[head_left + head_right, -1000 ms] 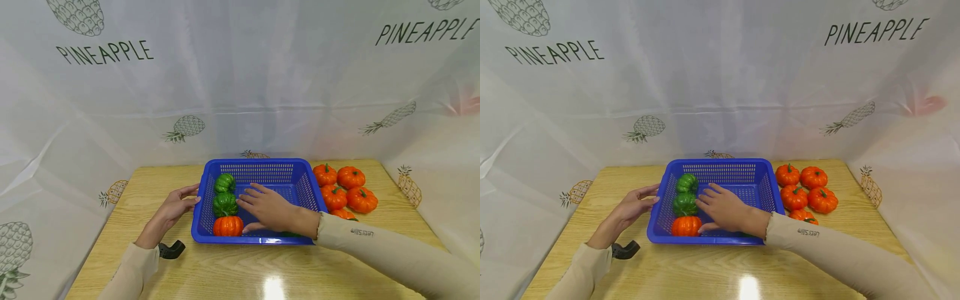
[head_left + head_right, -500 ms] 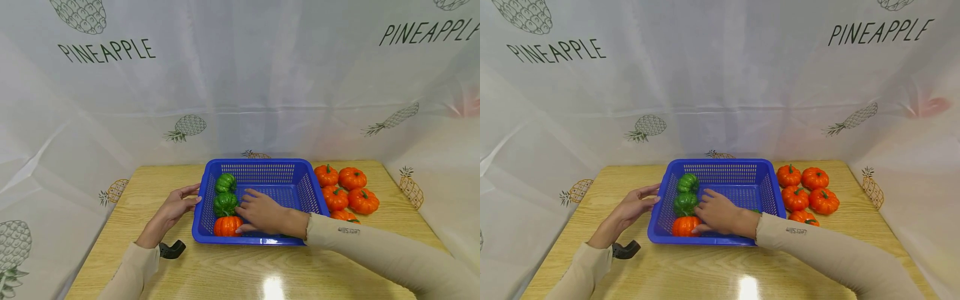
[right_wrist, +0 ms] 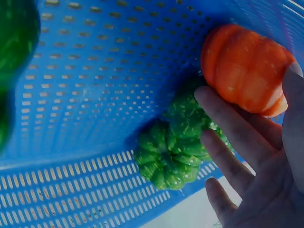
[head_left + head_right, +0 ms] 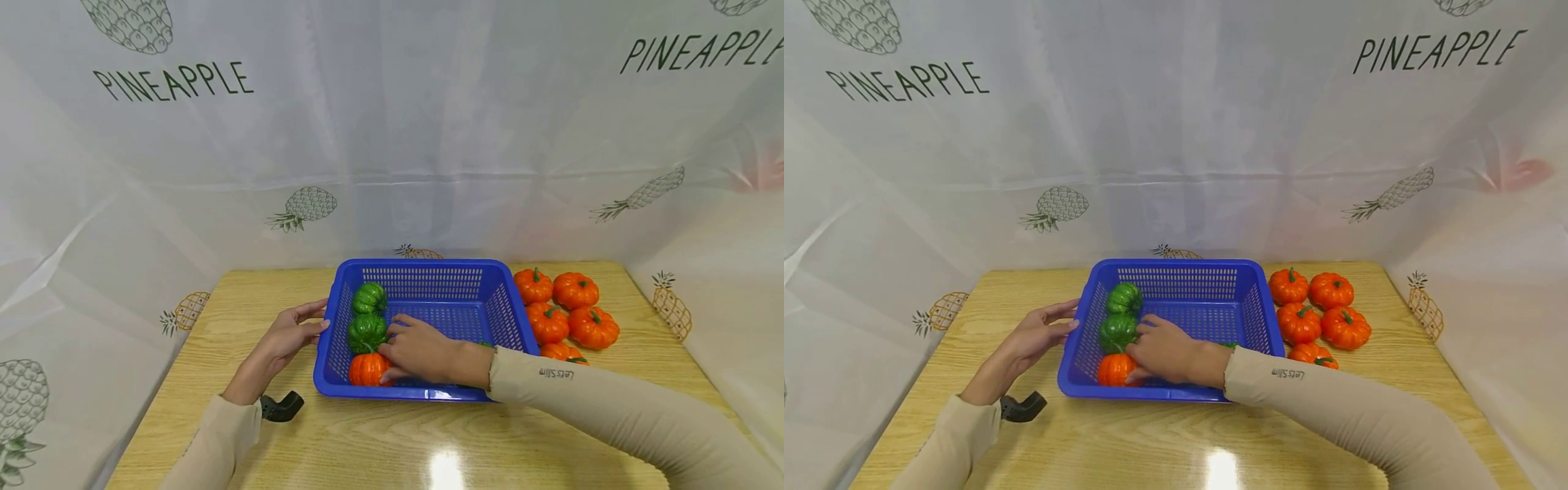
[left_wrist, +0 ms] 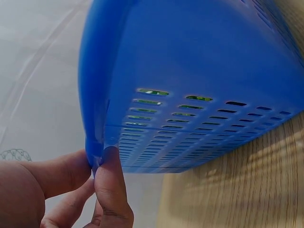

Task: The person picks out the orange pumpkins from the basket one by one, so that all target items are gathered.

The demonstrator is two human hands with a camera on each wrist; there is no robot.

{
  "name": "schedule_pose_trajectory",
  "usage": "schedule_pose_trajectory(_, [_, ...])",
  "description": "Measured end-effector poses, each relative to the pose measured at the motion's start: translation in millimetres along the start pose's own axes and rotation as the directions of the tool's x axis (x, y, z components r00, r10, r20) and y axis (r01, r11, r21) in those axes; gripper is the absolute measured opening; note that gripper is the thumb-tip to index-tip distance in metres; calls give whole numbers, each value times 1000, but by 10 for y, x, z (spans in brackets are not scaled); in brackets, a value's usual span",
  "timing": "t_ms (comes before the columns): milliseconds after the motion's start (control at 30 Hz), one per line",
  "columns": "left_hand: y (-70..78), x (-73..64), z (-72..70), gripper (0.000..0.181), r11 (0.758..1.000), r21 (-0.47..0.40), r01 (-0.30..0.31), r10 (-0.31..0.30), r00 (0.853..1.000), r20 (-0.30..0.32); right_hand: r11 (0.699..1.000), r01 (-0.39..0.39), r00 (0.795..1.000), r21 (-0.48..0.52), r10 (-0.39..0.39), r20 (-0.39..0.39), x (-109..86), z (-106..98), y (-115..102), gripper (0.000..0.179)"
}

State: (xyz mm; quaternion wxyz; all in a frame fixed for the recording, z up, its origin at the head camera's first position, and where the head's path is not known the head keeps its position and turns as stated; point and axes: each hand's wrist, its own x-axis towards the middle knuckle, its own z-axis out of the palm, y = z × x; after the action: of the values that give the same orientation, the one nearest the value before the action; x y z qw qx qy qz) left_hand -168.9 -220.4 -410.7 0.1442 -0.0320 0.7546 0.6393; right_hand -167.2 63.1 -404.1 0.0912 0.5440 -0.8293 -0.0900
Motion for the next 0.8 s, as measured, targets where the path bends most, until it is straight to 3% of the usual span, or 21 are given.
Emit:
schedule_pose_trajectory(367, [-4, 16, -4, 56, 1000, 1, -8, 8, 1000, 17, 997, 17, 1000, 76, -18, 2, -34, -4, 95, 48])
schedule_pose_trajectory(500, [-12, 19, -14, 56, 1000, 9, -14, 14, 1000, 23, 994, 99, 995, -53, -99, -10, -123, 0, 198, 51])
schedule_pose_trajectory(633, [-4, 12, -6, 56, 1000, 12, -19, 19, 999, 28, 964, 157, 986, -215, -166, -24, -249, 19, 291, 55])
schedule_pose_trajectory(800, [6, -6, 6, 56, 1000, 3, -9, 9, 1000, 23, 979, 137, 991, -154, -136, 20, -340, 31, 322, 62])
